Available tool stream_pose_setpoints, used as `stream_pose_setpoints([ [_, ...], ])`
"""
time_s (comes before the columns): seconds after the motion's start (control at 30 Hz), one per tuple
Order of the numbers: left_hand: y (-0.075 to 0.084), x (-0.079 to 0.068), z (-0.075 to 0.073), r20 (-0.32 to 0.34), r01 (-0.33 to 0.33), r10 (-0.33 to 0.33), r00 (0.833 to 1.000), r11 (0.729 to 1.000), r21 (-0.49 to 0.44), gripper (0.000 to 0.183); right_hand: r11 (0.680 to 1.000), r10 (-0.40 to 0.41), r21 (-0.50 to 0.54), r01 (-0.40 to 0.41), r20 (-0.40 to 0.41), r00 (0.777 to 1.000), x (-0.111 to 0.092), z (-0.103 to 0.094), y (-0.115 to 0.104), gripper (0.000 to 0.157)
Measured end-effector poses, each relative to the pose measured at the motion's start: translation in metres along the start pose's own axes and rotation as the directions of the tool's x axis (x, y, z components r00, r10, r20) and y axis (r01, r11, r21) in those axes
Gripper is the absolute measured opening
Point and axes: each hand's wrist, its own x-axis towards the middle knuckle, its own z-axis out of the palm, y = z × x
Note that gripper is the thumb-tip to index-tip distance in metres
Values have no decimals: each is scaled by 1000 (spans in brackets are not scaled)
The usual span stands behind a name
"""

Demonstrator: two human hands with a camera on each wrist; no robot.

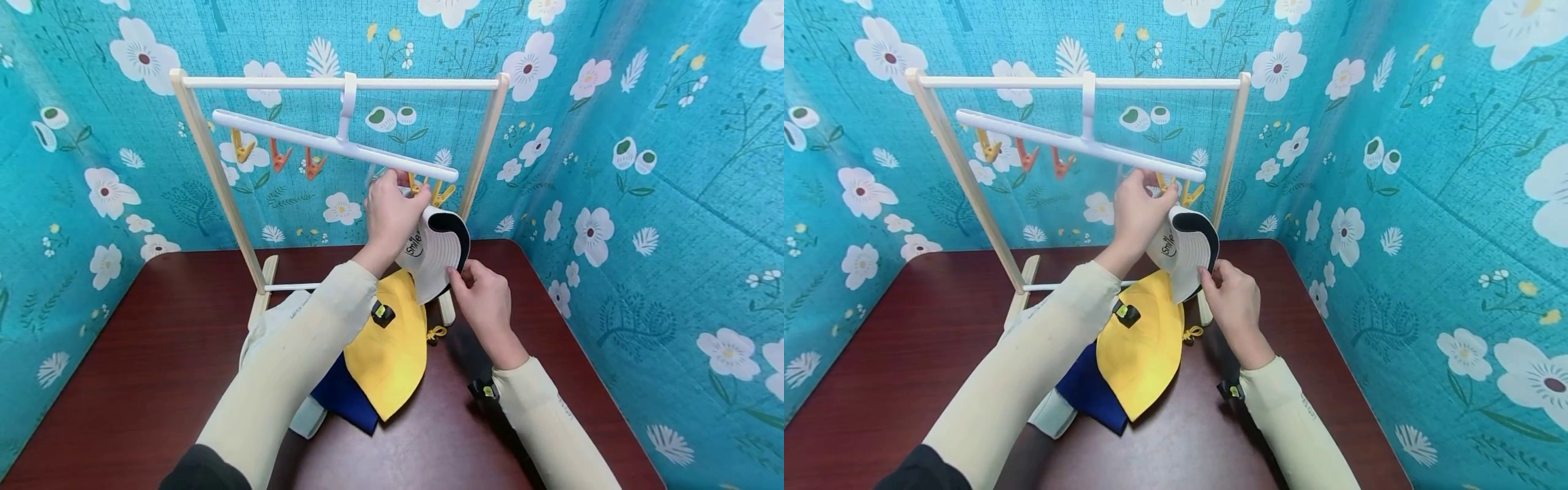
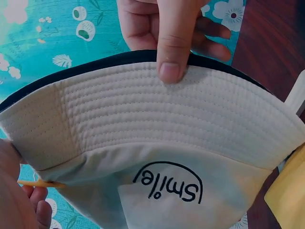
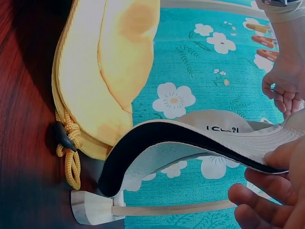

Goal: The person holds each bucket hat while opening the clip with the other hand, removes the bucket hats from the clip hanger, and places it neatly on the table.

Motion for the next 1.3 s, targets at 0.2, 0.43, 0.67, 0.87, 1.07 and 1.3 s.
stream_pose_setpoints([
  [0.2,5,0,0,-7,75,-75,997,997,29,39,1000,-18,6,18,9,1000,1,0,-2,20],
  [0.43,6,1,3,-45,80,-76,996,991,105,42,1000,-16,3,16,27,999,1,0,-4,22],
  [0.67,1,2,4,-81,15,-3,997,990,141,38,999,-34,-6,34,18,999,1,-2,-5,20],
  [0.87,-7,4,1,-90,-35,44,995,995,91,36,998,-56,-15,56,6,998,3,-7,-4,18],
  [1.07,-7,4,-4,-84,-54,60,995,996,68,37,995,-84,-51,86,39,996,8,-10,-1,18],
  [1.3,-4,3,-3,-85,-19,25,996,997,74,34,988,-102,-104,110,80,992,14,-15,0,17],
])
